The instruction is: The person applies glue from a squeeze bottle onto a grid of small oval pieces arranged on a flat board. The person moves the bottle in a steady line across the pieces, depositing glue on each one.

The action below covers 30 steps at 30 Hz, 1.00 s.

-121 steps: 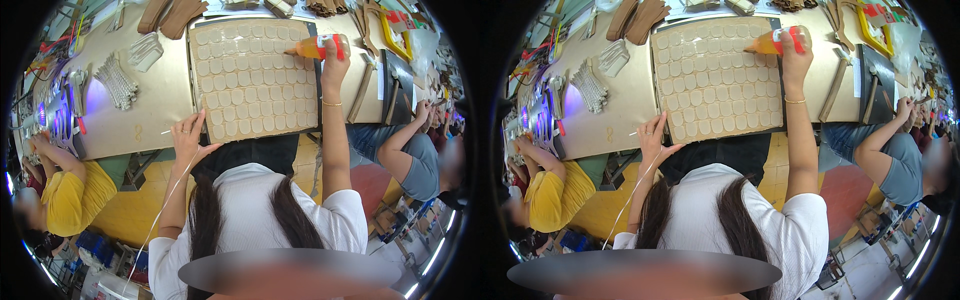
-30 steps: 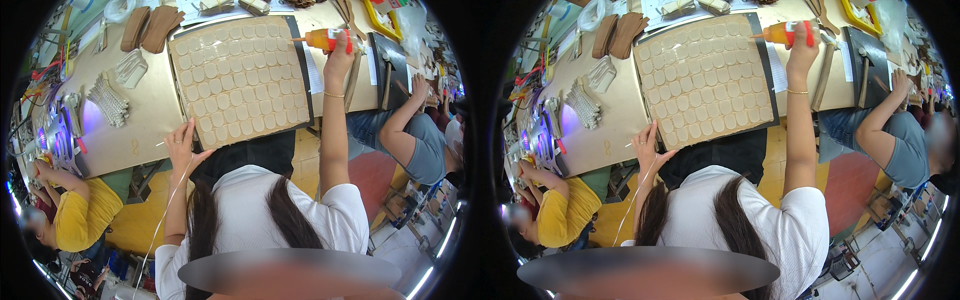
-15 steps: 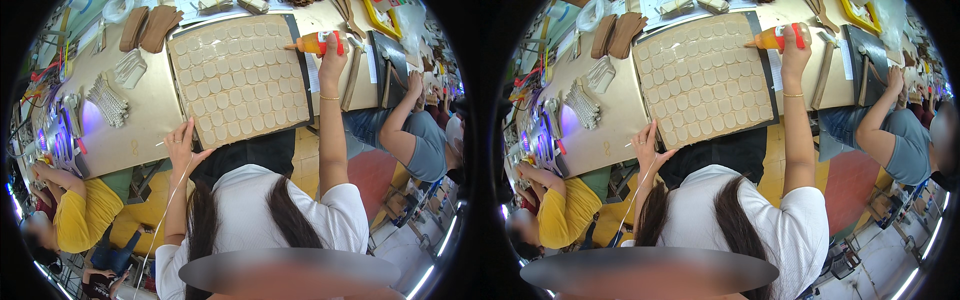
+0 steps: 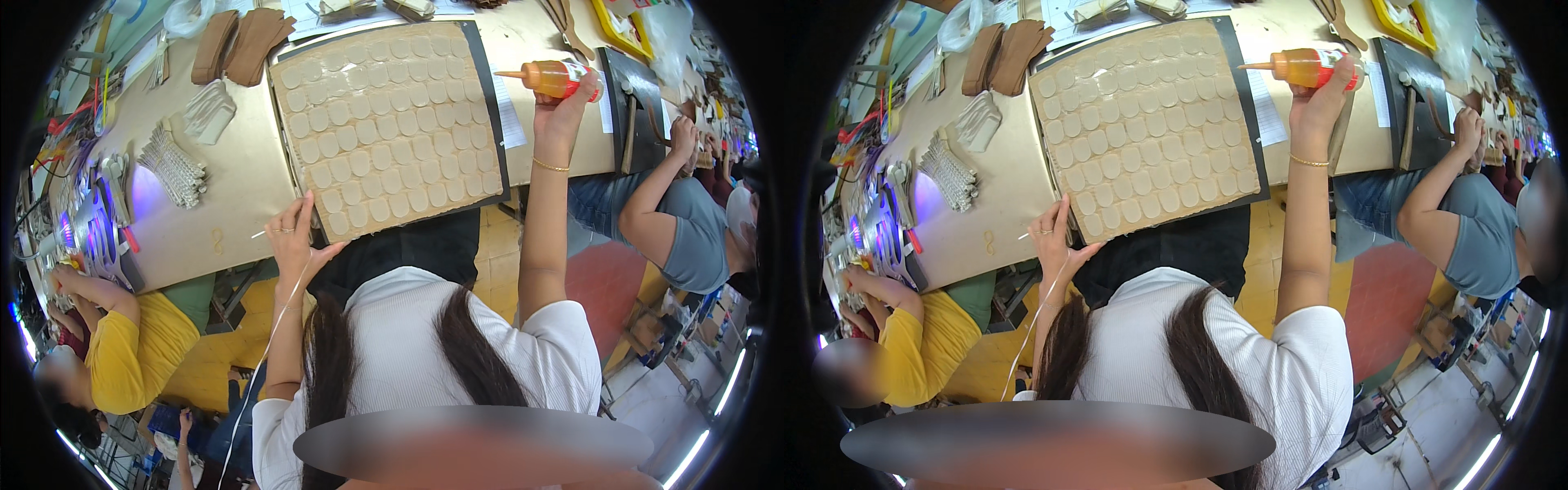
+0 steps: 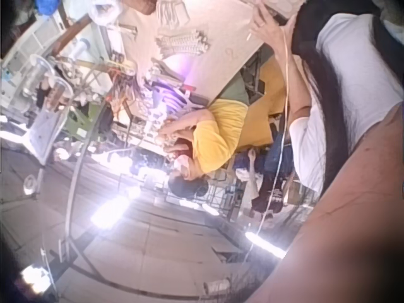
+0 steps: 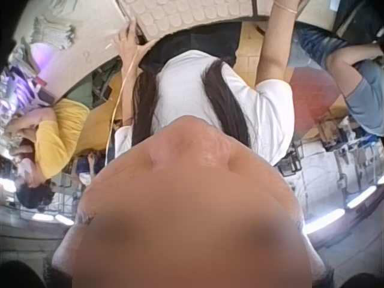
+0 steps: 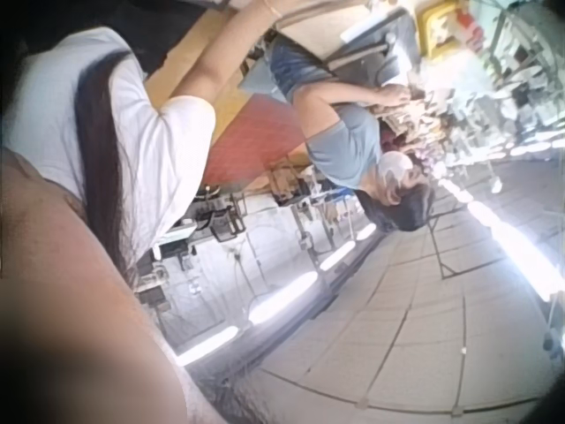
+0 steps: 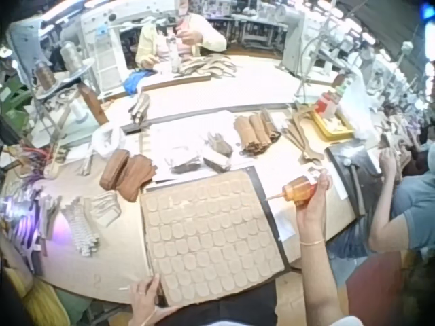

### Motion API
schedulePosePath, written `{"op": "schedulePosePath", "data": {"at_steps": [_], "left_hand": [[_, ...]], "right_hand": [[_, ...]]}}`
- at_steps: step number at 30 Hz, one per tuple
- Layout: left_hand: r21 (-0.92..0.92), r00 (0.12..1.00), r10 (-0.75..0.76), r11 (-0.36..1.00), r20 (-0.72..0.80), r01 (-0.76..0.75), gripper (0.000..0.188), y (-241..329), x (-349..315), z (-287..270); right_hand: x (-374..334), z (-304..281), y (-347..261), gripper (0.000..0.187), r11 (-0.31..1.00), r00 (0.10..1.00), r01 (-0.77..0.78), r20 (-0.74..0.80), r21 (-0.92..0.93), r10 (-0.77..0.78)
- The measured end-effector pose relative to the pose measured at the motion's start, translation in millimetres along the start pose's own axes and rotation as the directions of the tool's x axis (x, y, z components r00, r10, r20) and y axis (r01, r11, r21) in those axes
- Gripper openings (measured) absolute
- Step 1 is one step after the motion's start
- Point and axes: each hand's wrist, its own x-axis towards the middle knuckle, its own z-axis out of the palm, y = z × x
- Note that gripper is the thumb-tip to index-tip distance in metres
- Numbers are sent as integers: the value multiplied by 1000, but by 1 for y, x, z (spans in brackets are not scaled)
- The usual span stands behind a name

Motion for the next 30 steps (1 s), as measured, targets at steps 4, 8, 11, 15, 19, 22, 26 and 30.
{"op": "schedulePosePath", "data": {"at_steps": [4, 8, 11, 15, 19, 22, 26, 30], "left_hand": [[-4, 1000, 10, 1000, -12, -10, 103, -1, 0, 1], [-9, 1000, 13, 1000, -22, -13, 103, -1, 0, 1], [11, 1000, -1, 1000, 6, 0, 104, 0, 0, 0], [9, 1000, 4, 1000, 5, -4, 104, 0, 0, 0], [8, 1000, 3, 1000, 5, -3, 104, 0, 0, 1], [11, 1000, 4, 1000, 8, -4, 104, -1, -1, 1], [-7, 1000, 8, 1000, -7, -8, 104, -2, -1, 2], [-3, 1000, 0, 1000, 5, 0, 103, -1, -1, 2]], "right_hand": [[-3, -6, 2, 42, 978, 997, 80, 20, -195, -78], [-5, -4, 10, 39, 888, 972, 235, 94, -394, -215], [-5, -2, 11, 38, 840, 965, 260, 111, -477, -236], [-5, 2, 14, 37, 837, 960, 280, 137, -471, -244], [-7, 6, 19, 38, 843, 964, 264, 152, -469, -217], [-7, 5, 17, 40, 791, 951, 308, 166, -529, -259], [-4, -4, 6, 40, 799, 947, 317, 132, -511, -292], [-6, -12, 2, 37, 880, 971, 234, 66, -414, -228]]}}
